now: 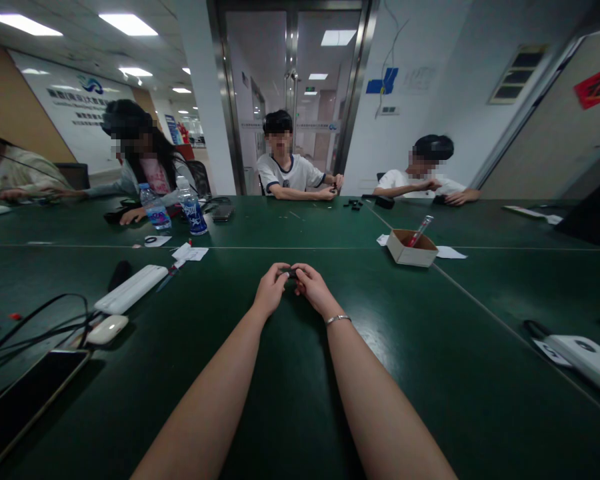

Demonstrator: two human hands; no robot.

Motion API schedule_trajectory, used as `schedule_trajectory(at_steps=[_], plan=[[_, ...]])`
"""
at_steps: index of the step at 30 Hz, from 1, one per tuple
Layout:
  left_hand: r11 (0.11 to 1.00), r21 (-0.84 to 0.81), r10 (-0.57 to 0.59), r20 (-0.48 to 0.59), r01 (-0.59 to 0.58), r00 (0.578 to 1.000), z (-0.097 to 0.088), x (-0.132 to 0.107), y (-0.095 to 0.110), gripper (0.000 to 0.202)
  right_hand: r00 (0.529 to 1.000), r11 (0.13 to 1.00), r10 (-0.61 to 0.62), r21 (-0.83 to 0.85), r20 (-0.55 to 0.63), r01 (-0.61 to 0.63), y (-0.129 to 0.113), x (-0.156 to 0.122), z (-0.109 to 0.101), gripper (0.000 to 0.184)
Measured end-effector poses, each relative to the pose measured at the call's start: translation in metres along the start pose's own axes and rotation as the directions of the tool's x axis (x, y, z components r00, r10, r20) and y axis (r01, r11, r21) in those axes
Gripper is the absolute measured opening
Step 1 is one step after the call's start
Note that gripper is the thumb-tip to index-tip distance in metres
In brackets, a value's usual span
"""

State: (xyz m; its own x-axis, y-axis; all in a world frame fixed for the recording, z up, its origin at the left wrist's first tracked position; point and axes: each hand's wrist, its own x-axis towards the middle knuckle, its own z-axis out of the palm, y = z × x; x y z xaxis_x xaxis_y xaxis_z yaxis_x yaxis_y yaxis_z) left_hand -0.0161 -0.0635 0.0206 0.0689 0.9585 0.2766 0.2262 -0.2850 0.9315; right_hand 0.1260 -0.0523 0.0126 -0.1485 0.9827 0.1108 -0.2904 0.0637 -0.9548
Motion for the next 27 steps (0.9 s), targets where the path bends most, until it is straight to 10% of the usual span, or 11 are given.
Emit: schedule_trajectory(at_steps=[27], plan=[[1.0,0.017,0.0,-0.017,0.0,1.0,-0.0001,0.0016,-0.0048,0.025,1.0,1.0,-0.011,-0.001,-0.003,0.011,-0.0028,-0.0016,0.0019,0.043]])
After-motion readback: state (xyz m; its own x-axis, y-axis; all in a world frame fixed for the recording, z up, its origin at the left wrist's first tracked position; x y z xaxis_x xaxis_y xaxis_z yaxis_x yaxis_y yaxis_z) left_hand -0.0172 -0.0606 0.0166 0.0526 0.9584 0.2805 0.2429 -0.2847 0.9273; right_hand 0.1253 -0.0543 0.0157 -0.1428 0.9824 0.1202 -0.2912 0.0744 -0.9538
